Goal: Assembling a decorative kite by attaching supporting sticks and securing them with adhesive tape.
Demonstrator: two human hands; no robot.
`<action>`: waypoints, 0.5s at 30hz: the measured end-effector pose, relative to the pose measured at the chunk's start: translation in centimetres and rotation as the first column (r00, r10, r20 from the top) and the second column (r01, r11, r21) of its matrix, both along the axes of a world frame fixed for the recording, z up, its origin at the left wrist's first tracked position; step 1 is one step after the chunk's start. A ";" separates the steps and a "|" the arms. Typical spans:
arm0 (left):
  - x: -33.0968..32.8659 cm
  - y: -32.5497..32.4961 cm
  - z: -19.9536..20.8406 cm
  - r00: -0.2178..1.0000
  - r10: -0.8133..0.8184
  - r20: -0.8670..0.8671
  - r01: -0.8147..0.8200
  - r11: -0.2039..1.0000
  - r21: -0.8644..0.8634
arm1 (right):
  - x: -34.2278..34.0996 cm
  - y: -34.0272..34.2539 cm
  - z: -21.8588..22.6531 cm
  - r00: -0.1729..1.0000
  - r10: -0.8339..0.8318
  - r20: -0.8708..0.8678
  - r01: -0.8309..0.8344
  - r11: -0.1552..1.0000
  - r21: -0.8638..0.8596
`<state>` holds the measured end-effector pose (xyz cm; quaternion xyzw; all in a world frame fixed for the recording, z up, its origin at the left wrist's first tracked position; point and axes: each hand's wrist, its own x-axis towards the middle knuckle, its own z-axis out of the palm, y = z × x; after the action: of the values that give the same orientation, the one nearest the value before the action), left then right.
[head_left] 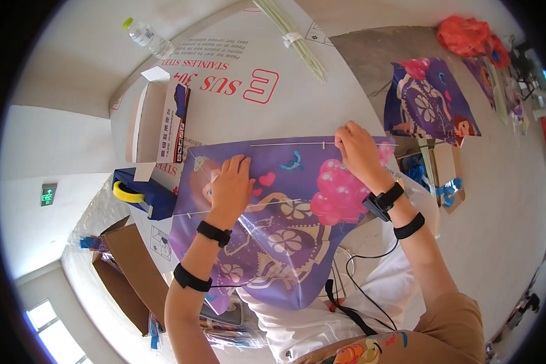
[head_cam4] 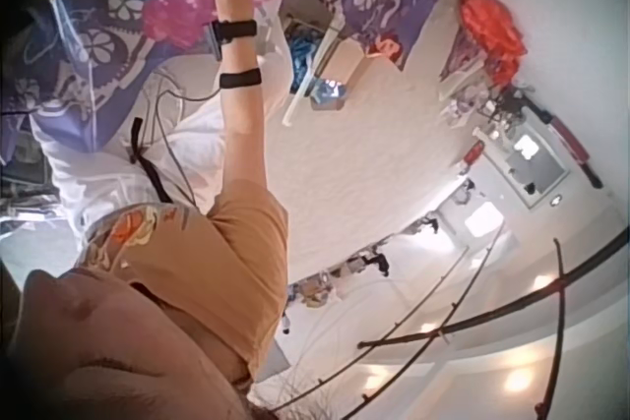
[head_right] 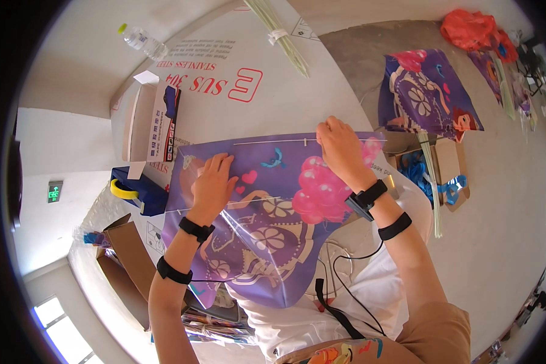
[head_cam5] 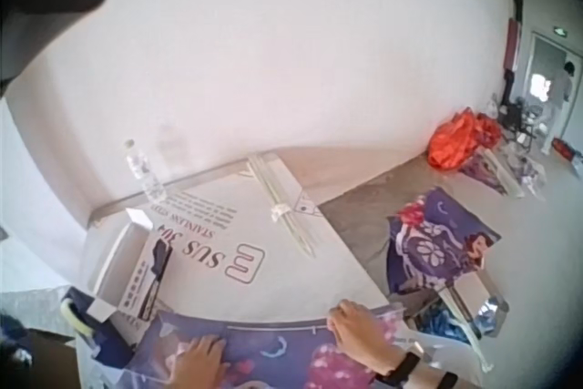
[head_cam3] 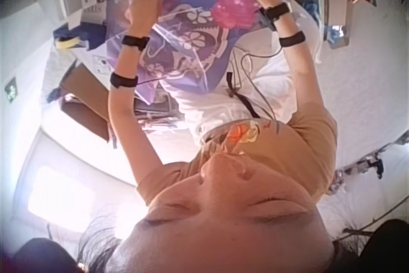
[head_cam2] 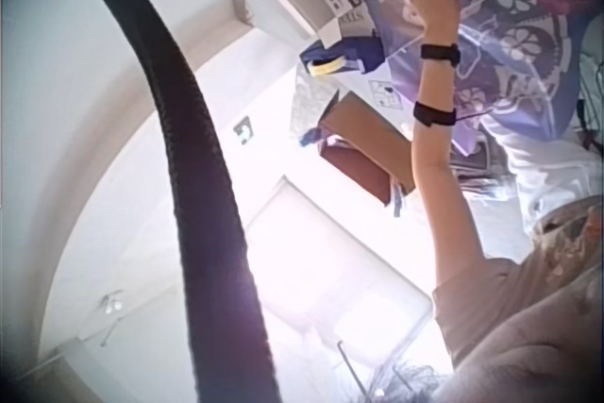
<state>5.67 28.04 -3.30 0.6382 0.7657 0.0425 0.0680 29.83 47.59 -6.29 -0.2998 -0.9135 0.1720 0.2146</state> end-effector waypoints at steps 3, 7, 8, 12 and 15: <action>0.2 0.1 0.4 1.000 0.015 0.000 -0.015 0.999 -0.035 | 0.0 -0.1 -0.2 1.000 -0.001 0.023 0.000 1.000 0.022; 0.0 -0.2 0.2 1.000 0.019 0.008 -0.019 1.000 -0.017 | -0.4 -0.4 0.0 1.000 0.011 0.005 -0.011 1.000 0.027; 0.0 -0.3 0.0 1.000 0.018 0.004 -0.018 1.000 -0.015 | -0.5 -0.4 0.0 1.000 0.017 0.013 -0.017 1.000 0.024; 0.2 -0.1 0.1 0.999 -0.002 -0.053 0.001 1.000 -0.012 | -0.2 -0.2 -0.1 0.999 0.017 0.048 -0.018 0.999 0.033; 0.3 0.0 0.1 0.999 0.021 -0.038 -0.022 0.999 -0.038 | 0.0 -0.3 0.1 0.998 0.016 0.055 -0.019 0.999 0.046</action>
<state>5.96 28.07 -3.17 0.6291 0.7744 0.0164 0.0652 29.79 47.33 -6.15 -0.2912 -0.9253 0.1445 0.1950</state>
